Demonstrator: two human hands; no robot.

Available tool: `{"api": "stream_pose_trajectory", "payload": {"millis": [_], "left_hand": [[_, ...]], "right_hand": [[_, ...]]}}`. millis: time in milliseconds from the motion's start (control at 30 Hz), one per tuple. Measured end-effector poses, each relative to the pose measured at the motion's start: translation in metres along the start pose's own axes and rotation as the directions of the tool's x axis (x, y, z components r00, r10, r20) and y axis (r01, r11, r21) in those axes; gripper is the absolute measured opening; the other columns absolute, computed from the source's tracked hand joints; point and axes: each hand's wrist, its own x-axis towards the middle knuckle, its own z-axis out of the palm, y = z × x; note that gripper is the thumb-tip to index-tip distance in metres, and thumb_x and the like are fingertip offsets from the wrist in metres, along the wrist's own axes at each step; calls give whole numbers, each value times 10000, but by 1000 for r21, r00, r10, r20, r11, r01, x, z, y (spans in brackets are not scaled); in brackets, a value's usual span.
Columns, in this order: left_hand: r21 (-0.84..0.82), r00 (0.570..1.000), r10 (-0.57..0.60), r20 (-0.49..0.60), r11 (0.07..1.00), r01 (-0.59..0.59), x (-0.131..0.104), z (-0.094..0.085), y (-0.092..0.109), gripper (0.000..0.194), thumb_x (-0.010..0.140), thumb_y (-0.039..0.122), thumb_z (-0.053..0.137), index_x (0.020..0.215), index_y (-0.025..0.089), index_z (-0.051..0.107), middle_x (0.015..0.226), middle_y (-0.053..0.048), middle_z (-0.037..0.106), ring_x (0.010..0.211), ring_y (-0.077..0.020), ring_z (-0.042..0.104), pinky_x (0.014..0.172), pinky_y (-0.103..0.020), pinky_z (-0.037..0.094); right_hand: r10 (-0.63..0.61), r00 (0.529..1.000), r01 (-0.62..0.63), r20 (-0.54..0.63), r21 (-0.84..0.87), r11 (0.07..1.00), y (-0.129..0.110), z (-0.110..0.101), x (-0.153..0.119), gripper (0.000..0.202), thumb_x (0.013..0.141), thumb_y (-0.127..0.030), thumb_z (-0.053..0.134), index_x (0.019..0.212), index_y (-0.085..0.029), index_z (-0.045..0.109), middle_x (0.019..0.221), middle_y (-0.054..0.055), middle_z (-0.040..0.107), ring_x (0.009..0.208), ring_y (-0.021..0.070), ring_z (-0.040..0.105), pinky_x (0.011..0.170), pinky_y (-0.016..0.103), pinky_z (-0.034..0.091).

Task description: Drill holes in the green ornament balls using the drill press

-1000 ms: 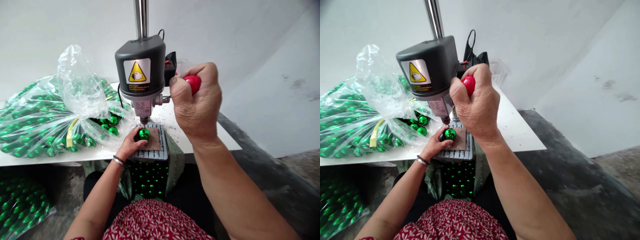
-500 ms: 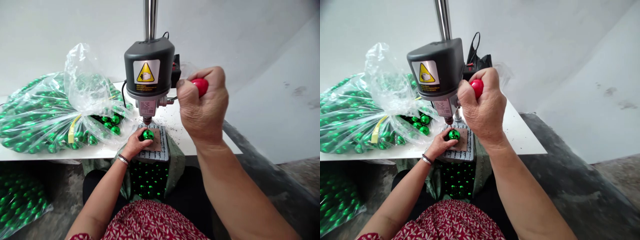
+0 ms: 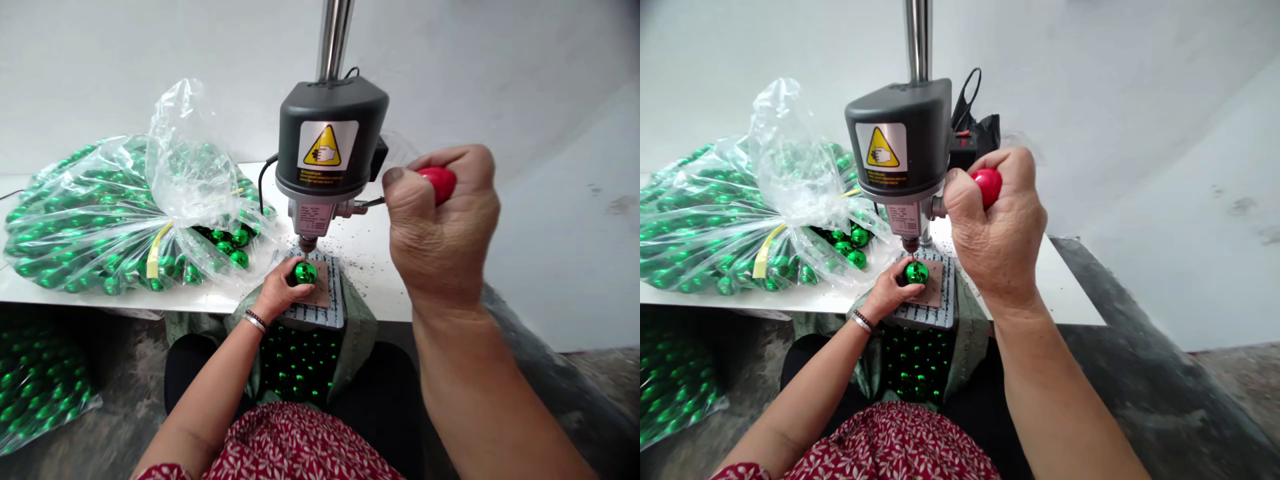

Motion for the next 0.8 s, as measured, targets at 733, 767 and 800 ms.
{"api": "stream_pose_trajectory", "payload": {"millis": [733,767,800], "left_hand": [[38,999,35,14,999,-35,0,2,-10,535,696,260,752,1213,195,630,1089,-23,690,1030,-219,622,971,-343,482],[36,999,38,15,999,-38,0,2,-10,530,701,260,750,1213,194,628,1088,-22,688,1032,-218,621,971,-344,481],[37,999,42,17,998,-43,0,2,-11,526,705,260,747,1212,193,627,1088,-23,687,1036,-218,619,973,-345,480]], "right_hand": [[-10,997,6,-75,-54,999,3,-3,-24,261,766,-415,594,742,-176,493,660,-60,546,565,27,468,565,186,408],[-8,998,5,-66,-58,998,3,-3,-24,296,777,-448,593,743,-172,492,666,-59,546,574,24,471,571,182,408],[-6,998,3,-57,-62,998,3,-3,-24,329,790,-480,584,747,-168,493,668,-59,542,579,22,471,574,178,407]]}}
